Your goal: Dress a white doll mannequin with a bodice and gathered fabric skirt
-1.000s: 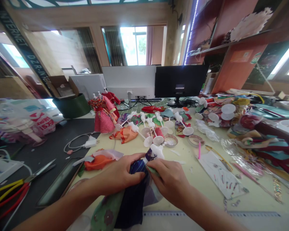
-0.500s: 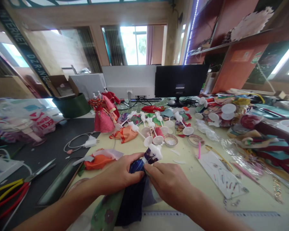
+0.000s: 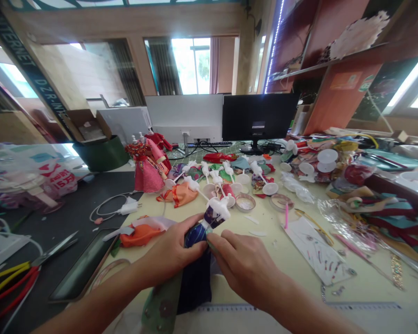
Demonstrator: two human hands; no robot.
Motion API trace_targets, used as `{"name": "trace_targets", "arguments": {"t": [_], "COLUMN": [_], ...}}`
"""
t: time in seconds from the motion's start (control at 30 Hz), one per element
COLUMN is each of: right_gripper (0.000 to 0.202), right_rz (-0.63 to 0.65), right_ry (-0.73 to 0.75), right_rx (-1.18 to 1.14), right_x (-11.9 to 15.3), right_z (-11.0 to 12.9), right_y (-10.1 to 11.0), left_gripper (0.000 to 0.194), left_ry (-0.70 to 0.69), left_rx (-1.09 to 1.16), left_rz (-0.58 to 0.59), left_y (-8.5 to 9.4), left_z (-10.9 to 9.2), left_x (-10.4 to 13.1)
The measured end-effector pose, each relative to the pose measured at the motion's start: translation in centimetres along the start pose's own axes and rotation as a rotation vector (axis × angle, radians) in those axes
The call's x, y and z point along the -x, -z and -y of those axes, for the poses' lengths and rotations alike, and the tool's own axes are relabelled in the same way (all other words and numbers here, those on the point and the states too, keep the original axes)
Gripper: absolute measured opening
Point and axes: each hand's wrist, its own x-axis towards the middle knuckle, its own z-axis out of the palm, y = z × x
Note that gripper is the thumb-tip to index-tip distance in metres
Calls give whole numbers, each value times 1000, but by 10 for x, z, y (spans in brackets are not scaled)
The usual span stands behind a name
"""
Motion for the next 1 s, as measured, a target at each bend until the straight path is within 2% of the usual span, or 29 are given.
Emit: {"name": "trace_targets", "arguments": {"t": [0.2,0.47,0.67,1.0], "right_gripper": [21,24,24,24], "right_rz": [17,10,12,19], "right_ry": [-74,-41,-68,9], "right_rx": [-73,-39,-77,-60], "right_x": [-4,-1,-2,-4], "right_z": [-1,-1,0,-5], "right_y": [3,1,0,7], "left_gripper": [55,57,59,55], "left_ry": [2,23,5,24], "left_rx": [-5,-4,-3,59], "left_rz": [-39,-63,-92,-24], "left_y": [0,-2,-4,-1], "left_z": [3,4,5,3], "left_x": [1,0,0,1]}}
